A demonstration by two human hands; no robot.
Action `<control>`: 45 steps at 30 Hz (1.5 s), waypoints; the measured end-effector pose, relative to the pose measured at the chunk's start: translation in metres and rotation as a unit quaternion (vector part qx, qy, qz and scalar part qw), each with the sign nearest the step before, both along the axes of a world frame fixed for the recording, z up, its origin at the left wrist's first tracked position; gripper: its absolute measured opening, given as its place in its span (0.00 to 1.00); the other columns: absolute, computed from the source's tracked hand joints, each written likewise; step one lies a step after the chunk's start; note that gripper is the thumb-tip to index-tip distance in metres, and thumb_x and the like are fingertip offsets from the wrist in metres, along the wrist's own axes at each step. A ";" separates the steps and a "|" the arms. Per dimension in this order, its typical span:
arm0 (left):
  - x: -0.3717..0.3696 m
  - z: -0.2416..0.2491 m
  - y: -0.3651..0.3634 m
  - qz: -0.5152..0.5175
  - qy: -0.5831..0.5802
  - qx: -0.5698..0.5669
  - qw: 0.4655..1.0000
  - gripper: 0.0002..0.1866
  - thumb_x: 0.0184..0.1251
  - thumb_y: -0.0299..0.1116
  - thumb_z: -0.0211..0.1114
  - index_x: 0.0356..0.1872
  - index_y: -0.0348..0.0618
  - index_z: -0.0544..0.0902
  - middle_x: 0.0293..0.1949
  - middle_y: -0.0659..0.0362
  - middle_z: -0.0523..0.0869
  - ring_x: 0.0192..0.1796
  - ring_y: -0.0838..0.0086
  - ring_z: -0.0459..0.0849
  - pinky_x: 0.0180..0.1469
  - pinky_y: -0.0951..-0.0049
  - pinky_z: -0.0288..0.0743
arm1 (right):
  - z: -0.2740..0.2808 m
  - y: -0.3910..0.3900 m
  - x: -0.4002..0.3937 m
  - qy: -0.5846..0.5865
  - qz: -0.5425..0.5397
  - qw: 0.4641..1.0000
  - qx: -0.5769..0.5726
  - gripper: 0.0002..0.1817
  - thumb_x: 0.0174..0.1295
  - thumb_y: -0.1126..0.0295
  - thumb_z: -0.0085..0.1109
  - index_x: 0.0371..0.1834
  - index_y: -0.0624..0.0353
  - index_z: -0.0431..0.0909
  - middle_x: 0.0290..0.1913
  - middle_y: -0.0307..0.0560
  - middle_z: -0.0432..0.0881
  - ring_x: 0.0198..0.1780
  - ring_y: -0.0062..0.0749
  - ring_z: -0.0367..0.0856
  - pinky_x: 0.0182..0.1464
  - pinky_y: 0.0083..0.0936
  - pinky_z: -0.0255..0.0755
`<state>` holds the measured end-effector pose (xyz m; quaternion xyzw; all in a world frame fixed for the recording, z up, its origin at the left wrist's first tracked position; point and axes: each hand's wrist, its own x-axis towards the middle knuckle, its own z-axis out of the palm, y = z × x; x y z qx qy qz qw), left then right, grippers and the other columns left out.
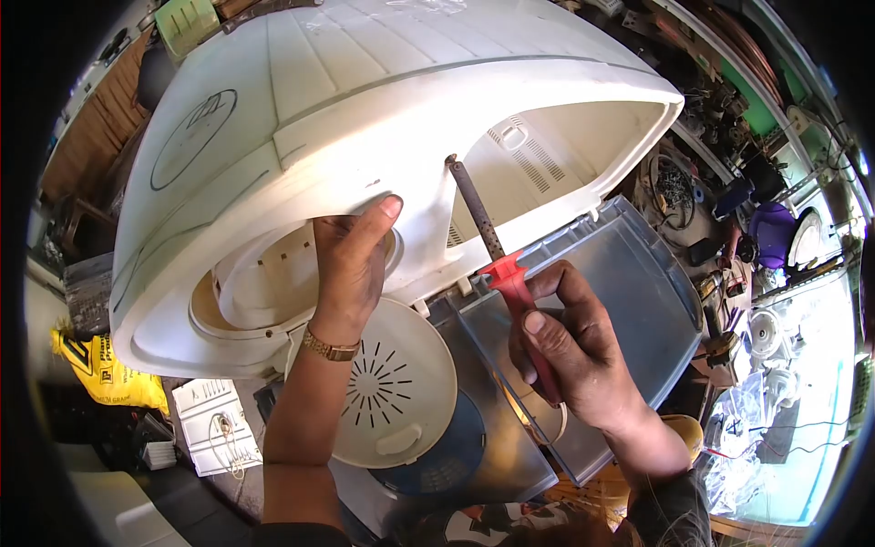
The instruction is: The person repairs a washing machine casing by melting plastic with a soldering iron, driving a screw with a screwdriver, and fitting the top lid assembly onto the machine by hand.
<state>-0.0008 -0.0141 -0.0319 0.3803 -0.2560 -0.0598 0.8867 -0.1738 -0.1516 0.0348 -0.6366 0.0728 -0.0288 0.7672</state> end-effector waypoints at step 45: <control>0.057 -0.046 0.020 -0.129 -0.011 0.003 0.992 0.27 0.57 0.40 0.67 0.56 0.36 0.76 0.56 0.56 0.80 0.62 0.66 0.75 0.68 0.63 0.62 | -0.002 -0.004 0.001 -0.006 0.022 1.000 0.001 0.10 0.72 0.67 0.49 0.47 0.58 0.61 0.27 0.39 0.73 0.23 0.16 0.70 0.25 0.15 0.63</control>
